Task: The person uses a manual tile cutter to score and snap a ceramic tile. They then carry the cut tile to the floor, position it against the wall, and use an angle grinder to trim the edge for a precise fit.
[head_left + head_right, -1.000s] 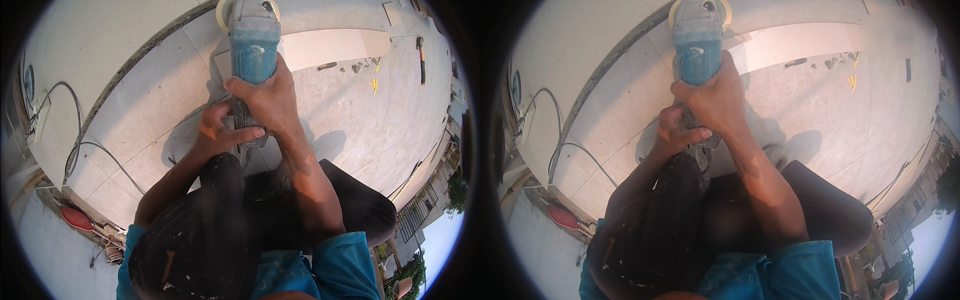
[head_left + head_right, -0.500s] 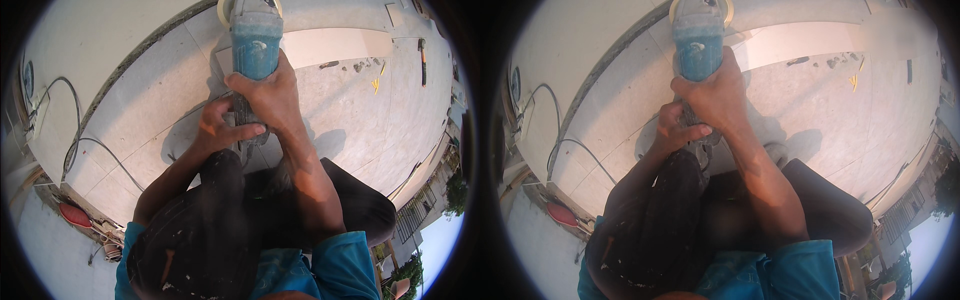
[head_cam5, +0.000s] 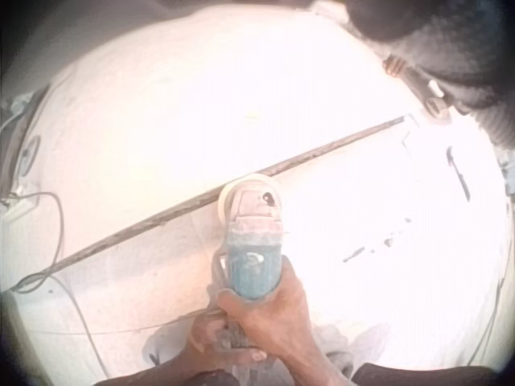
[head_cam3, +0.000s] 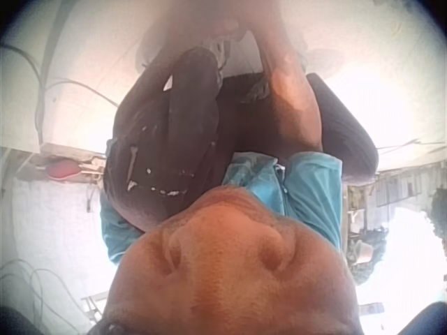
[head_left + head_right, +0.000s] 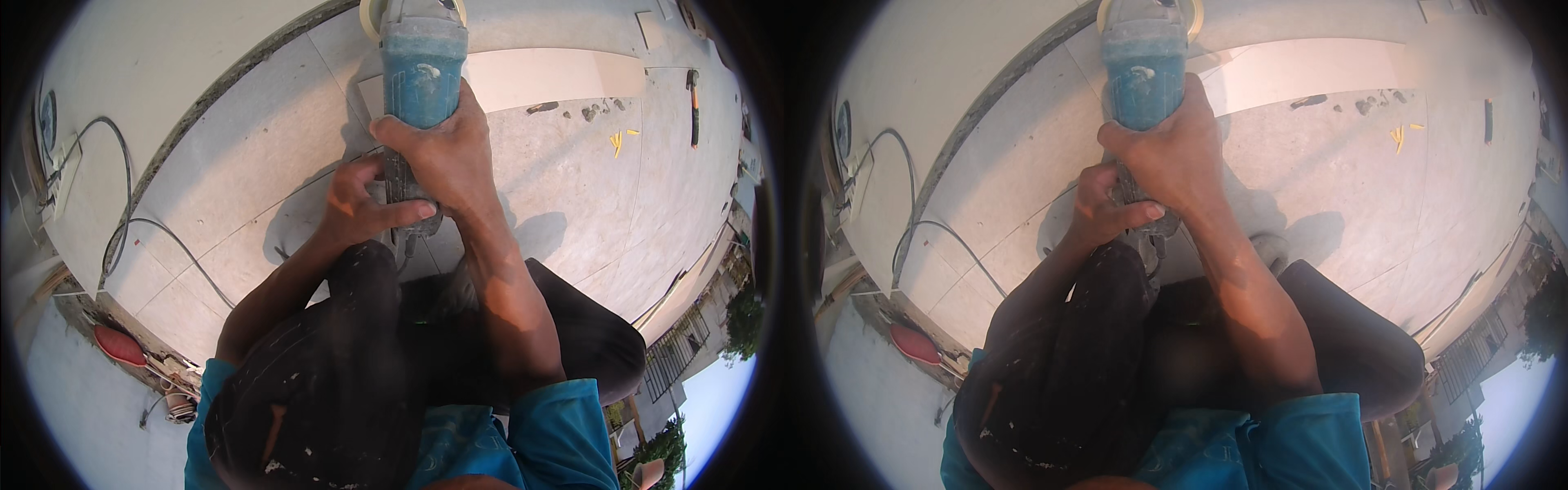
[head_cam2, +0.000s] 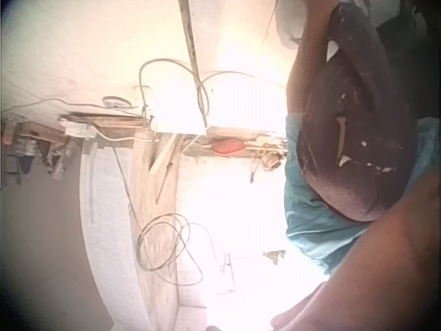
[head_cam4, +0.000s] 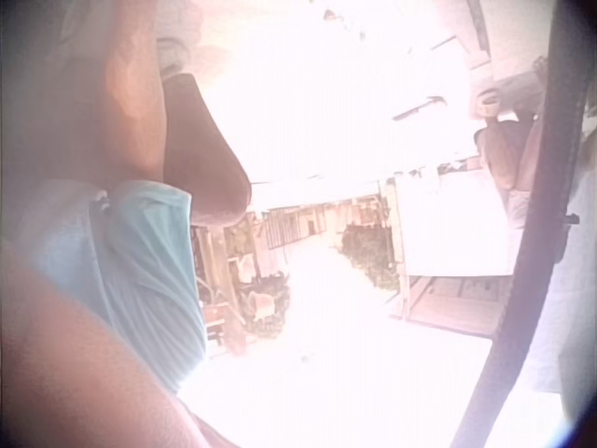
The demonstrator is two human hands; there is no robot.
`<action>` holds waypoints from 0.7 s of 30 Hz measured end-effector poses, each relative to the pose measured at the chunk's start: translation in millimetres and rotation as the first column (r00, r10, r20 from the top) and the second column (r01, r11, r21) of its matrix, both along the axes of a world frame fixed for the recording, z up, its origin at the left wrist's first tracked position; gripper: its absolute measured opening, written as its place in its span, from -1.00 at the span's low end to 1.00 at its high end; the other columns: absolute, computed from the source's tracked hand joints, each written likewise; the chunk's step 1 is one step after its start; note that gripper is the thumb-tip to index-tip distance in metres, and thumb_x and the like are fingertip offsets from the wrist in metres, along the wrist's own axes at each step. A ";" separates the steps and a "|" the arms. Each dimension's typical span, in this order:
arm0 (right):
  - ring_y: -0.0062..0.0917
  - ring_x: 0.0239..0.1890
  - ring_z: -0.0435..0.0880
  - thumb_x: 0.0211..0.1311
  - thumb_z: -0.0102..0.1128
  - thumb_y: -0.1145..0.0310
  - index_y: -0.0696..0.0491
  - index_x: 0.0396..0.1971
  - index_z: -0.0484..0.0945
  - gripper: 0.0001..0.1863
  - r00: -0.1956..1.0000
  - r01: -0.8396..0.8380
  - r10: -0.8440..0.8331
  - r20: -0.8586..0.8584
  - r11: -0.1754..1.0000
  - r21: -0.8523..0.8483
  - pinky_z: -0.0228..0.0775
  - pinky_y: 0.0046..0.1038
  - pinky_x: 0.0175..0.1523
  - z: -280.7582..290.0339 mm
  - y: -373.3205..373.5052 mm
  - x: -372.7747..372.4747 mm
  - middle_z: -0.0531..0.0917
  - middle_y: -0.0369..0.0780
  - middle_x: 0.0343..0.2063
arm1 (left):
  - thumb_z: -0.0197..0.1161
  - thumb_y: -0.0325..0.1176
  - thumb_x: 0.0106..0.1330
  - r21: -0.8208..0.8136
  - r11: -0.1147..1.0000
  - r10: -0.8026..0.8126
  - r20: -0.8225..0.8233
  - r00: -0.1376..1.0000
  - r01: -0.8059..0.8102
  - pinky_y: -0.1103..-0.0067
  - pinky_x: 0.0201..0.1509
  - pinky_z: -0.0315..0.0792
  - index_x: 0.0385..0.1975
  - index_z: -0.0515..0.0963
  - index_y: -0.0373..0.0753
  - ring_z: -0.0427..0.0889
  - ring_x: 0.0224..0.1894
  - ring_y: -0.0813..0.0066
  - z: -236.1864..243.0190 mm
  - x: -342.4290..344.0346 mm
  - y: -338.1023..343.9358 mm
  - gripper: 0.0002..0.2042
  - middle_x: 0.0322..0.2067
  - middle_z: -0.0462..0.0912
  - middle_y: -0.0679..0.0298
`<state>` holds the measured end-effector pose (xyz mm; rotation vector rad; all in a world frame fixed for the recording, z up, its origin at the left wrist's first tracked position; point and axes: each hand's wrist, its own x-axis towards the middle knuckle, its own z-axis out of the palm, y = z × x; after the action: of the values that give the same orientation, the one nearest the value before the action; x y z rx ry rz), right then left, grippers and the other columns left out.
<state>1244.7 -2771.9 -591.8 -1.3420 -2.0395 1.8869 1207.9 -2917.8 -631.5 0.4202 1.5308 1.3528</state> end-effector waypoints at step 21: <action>-0.28 -0.21 0.67 -0.18 0.40 0.31 0.32 -0.10 0.41 -0.38 0.999 -0.026 0.027 0.033 0.999 -0.040 0.51 -0.33 -0.10 7.2 -2.6 -4.3 0.64 -0.03 -0.28 | 0.57 -0.20 -0.07 0.017 1.000 0.020 0.042 0.999 -0.020 0.54 -0.12 0.52 -0.27 0.63 -0.35 0.69 -0.27 0.50 -0.1 0.6 -5.1 -0.57 -0.36 0.72 0.24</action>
<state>1240.4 -2774.5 -584.6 -1.3716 -2.0564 1.9380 1208.5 -2922.9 -631.6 0.3861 1.4934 1.3831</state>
